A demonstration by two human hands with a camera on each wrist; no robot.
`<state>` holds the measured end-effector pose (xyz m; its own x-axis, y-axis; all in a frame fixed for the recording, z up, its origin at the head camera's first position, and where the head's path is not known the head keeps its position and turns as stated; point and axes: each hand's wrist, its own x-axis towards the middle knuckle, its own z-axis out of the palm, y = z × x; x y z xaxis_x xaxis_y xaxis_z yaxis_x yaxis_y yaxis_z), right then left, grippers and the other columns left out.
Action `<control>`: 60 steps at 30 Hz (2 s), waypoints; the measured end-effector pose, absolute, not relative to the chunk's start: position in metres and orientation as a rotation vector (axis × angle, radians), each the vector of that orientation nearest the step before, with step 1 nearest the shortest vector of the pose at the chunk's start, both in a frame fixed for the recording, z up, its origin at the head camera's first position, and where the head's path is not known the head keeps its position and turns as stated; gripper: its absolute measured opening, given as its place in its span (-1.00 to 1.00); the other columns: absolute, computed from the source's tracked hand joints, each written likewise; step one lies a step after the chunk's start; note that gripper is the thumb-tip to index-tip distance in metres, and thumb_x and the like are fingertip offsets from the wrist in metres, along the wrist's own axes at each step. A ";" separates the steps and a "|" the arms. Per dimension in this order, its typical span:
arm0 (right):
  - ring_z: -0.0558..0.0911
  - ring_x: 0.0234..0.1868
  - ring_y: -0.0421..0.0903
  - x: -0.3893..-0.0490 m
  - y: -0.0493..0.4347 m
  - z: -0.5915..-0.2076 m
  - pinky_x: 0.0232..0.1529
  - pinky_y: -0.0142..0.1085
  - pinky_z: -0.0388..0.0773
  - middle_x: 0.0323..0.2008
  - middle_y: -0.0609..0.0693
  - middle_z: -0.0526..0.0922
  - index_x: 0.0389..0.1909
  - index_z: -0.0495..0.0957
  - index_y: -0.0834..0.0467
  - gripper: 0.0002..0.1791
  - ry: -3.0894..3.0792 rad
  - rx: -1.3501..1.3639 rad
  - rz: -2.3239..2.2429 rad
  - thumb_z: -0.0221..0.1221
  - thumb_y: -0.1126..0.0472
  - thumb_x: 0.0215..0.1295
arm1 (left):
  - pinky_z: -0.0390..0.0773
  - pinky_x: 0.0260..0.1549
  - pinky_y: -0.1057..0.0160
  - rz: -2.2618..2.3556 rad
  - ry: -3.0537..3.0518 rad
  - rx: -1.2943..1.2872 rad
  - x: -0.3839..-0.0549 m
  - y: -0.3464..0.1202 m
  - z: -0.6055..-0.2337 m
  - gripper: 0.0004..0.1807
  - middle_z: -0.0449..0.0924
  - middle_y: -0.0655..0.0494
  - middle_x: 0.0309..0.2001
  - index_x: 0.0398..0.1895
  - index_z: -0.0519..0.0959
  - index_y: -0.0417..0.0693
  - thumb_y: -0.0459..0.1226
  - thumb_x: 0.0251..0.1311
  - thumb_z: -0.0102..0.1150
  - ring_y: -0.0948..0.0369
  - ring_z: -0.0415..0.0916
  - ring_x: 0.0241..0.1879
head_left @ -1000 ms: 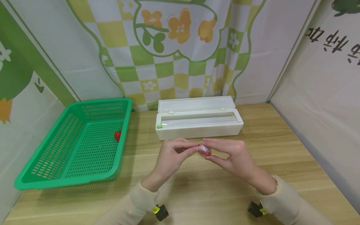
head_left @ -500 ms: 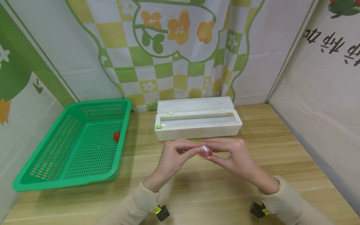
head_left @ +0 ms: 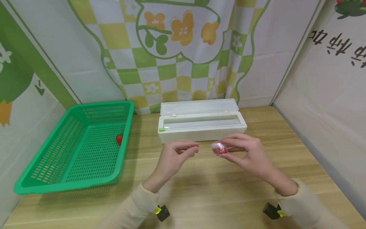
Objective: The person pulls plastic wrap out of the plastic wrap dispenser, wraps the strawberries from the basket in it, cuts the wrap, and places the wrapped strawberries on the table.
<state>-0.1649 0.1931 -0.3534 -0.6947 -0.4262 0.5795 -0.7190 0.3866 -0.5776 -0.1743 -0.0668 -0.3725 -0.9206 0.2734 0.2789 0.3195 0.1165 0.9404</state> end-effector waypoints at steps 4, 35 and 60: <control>0.71 -0.13 -0.33 -0.168 0.208 -0.352 -0.23 -0.41 0.71 -0.07 0.03 0.70 -0.06 0.69 0.20 -0.58 -2.341 0.957 1.195 0.43 0.46 0.00 | 0.71 -0.20 0.34 -1.835 -2.368 -0.605 -0.180 -0.072 -0.373 -0.82 0.76 -0.07 -0.11 -0.13 0.74 -0.13 -0.30 0.24 0.29 0.18 0.72 -0.17; 0.66 -0.14 -0.47 -0.196 0.320 -0.384 -0.20 -0.57 0.65 -0.09 -0.43 0.62 0.12 0.56 0.35 -0.58 -2.621 0.508 1.326 0.30 0.37 0.24 | 0.42 0.32 -0.02 -0.591 -2.722 -0.589 -0.222 -0.096 -0.391 -0.51 0.47 -0.12 0.26 0.25 0.49 -0.24 -0.27 0.27 0.26 -0.11 0.39 0.26; 0.57 -0.26 -0.58 -0.210 0.370 -0.425 -0.25 -0.58 0.61 -0.22 0.02 0.76 0.13 0.47 0.50 -0.51 -2.778 0.067 1.379 0.24 0.21 0.34 | 0.37 0.34 -0.05 -0.559 -2.805 -0.578 -0.220 -0.098 -0.399 -0.40 0.37 -0.11 0.33 0.30 0.42 -0.22 -0.23 0.22 0.32 -0.11 0.27 0.33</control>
<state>-0.2095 0.3699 -0.4253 -0.9983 -0.0211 0.0545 -0.0561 0.6039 -0.7951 -0.2196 -0.0980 -0.3994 -0.8977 0.3336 0.2879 0.4184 0.8502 0.3196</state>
